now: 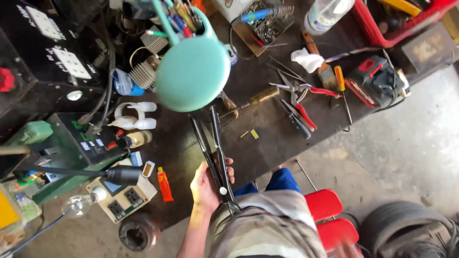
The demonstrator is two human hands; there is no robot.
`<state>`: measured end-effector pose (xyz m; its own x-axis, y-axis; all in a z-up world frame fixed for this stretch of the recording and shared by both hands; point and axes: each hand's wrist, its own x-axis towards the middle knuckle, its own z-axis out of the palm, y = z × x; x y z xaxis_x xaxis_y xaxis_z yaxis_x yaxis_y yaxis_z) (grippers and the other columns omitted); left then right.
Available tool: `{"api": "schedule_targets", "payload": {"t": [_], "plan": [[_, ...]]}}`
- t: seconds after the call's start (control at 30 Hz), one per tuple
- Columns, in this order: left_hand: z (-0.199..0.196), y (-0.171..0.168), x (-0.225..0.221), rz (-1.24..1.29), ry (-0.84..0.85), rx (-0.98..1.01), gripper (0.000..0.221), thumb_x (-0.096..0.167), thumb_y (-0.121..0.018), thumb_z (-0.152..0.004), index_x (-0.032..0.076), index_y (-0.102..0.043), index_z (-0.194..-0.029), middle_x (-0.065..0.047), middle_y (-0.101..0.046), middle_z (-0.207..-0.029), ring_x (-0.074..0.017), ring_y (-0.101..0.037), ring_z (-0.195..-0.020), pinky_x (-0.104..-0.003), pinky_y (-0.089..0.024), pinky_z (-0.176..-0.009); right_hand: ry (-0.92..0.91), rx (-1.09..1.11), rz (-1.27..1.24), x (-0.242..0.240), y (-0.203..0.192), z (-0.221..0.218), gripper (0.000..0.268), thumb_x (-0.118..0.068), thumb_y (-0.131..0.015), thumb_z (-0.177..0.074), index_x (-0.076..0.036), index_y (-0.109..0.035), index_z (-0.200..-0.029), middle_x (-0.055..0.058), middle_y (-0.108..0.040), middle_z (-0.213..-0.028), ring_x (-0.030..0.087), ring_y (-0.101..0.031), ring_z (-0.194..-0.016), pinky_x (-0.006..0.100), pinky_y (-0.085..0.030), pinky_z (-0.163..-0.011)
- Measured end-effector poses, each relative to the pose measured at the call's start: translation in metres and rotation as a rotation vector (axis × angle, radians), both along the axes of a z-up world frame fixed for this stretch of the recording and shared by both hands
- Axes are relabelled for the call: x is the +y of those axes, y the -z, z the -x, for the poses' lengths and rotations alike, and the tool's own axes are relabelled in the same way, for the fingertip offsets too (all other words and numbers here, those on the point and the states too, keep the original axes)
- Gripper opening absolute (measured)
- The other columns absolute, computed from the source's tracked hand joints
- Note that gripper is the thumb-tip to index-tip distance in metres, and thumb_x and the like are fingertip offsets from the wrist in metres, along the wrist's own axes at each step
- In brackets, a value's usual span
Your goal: Cleaning and disassembling a hair straightener at a repair bench using a cloth and screwdriver.
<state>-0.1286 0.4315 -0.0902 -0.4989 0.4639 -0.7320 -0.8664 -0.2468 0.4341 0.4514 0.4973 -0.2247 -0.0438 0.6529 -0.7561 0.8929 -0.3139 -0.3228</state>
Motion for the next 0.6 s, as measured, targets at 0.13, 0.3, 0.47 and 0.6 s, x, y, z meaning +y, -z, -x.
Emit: {"api": "schedule_targets", "payload": {"t": [0.13,0.3,0.47,0.6], "plan": [[-0.017,0.023,0.003,0.009,-0.01,-0.055,0.07,0.065,-0.05,-0.095,-0.004,-0.06,-0.102,-0.019,-0.062,-0.082,-0.0231,-0.054,-0.049,-0.032,-0.04,-0.045,-0.372,0.04,-0.128,0.131,-0.052,0.159,0.029,-0.041,-0.064,-0.092,-0.018,-0.074,-0.106,0.005,-0.076,-0.086,0.02,-0.071,-0.076,0.035,-0.052,-0.078],[-0.03,0.027,0.023,-0.133,-0.094,0.0,0.065,0.076,-0.044,-0.094,0.013,-0.057,-0.105,-0.005,-0.049,-0.064,-0.0191,-0.045,-0.051,-0.034,-0.036,-0.049,-0.527,0.157,0.046,0.189,-0.13,0.306,0.036,-0.04,-0.061,-0.093,-0.022,-0.075,-0.122,0.001,-0.079,-0.12,0.021,-0.079,-0.101,0.034,-0.059,-0.087],[-0.04,0.042,0.037,-0.366,-0.129,0.099,0.047,0.058,-0.046,-0.103,0.013,-0.059,-0.095,0.001,-0.041,-0.057,-0.0166,-0.039,-0.066,-0.034,-0.033,-0.072,-0.795,0.385,0.226,0.144,-0.164,0.398,0.032,-0.044,-0.057,-0.096,-0.023,-0.073,-0.114,-0.004,-0.08,-0.102,0.015,-0.074,-0.088,0.032,-0.054,-0.078],[-0.041,0.06,0.036,-0.401,-0.232,0.056,0.042,0.055,-0.044,-0.105,0.018,-0.055,-0.122,0.0,-0.047,-0.068,-0.0179,-0.04,-0.069,-0.039,-0.035,-0.081,-0.709,0.579,0.529,0.099,-0.177,0.429,0.064,-0.059,-0.055,-0.091,-0.015,-0.059,-0.137,0.006,-0.065,-0.123,0.018,-0.062,-0.1,0.034,-0.052,-0.08]]}}
